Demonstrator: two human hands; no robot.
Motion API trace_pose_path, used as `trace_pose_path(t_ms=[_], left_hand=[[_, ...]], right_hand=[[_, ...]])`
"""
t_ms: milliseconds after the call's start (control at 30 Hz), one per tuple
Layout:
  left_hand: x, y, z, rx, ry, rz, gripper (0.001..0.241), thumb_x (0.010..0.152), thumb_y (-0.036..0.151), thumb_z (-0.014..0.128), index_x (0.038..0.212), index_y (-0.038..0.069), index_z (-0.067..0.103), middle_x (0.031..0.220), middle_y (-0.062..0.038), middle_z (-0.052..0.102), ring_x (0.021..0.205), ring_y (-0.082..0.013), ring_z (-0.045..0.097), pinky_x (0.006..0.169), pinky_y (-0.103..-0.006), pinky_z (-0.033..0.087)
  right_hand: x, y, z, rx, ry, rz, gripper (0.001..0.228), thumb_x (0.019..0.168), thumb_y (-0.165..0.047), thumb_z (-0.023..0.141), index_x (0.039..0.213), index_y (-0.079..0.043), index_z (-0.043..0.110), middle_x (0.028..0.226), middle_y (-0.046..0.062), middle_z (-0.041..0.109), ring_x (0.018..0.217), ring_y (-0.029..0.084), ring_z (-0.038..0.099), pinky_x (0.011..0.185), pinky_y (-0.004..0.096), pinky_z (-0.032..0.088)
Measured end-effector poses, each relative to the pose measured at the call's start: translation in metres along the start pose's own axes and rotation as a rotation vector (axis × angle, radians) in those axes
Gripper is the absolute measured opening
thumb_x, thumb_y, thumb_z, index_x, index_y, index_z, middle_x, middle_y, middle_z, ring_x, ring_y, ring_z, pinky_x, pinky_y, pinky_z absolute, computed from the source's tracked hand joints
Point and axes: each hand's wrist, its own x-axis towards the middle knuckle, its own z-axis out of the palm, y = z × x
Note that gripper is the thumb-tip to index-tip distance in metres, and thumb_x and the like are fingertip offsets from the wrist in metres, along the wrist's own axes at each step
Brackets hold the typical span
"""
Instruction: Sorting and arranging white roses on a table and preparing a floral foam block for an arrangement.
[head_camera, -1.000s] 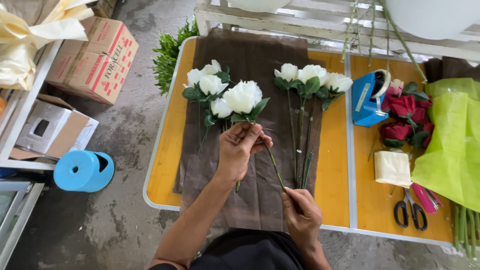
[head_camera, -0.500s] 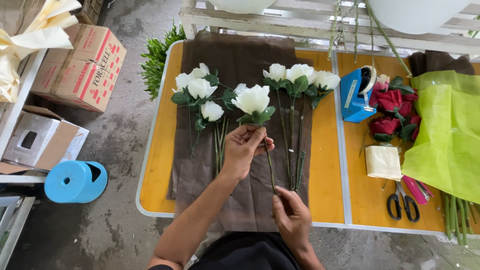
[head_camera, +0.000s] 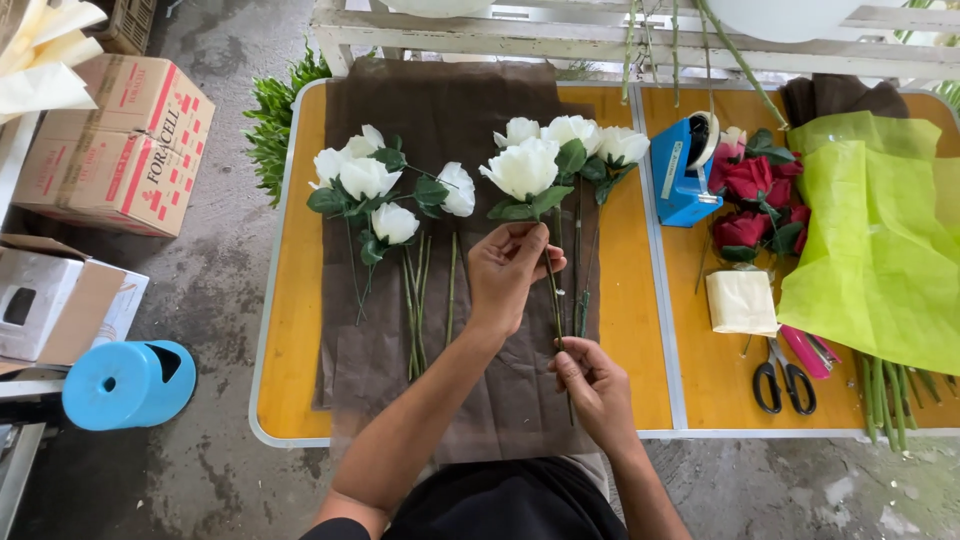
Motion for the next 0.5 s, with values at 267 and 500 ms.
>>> trace_pose_path(t_ms=[267, 500], left_hand=[[0.002, -0.022, 0.0, 0.104, -0.04, -0.061, 0.031, 0.093, 0.018, 0.072, 0.114, -0.004, 0.067, 0.091, -0.013, 0.072, 0.087, -0.0241, 0.074, 0.084, -0.0382, 0.068], [-0.02, -0.021, -0.034, 0.395, -0.004, 0.045, 0.045, 0.098, 0.018, 0.071, 0.135, -0.006, 0.063, 0.11, -0.027, 0.074, 0.105, -0.0321, 0.074, 0.093, -0.0472, 0.062]], right_hand=[[0.013, 0.001, -0.001, -0.09, 0.116, -0.118, 0.029, 0.094, -0.011, 0.072, 0.122, -0.003, 0.074, 0.083, 0.003, 0.066, 0.065, 0.011, 0.058, 0.061, 0.026, 0.053], [0.055, 0.001, -0.032, 0.024, 0.226, -0.157, 0.032, 0.1, -0.008, 0.07, 0.128, 0.007, 0.067, 0.075, 0.014, 0.065, 0.054, 0.014, 0.054, 0.049, 0.028, 0.047]])
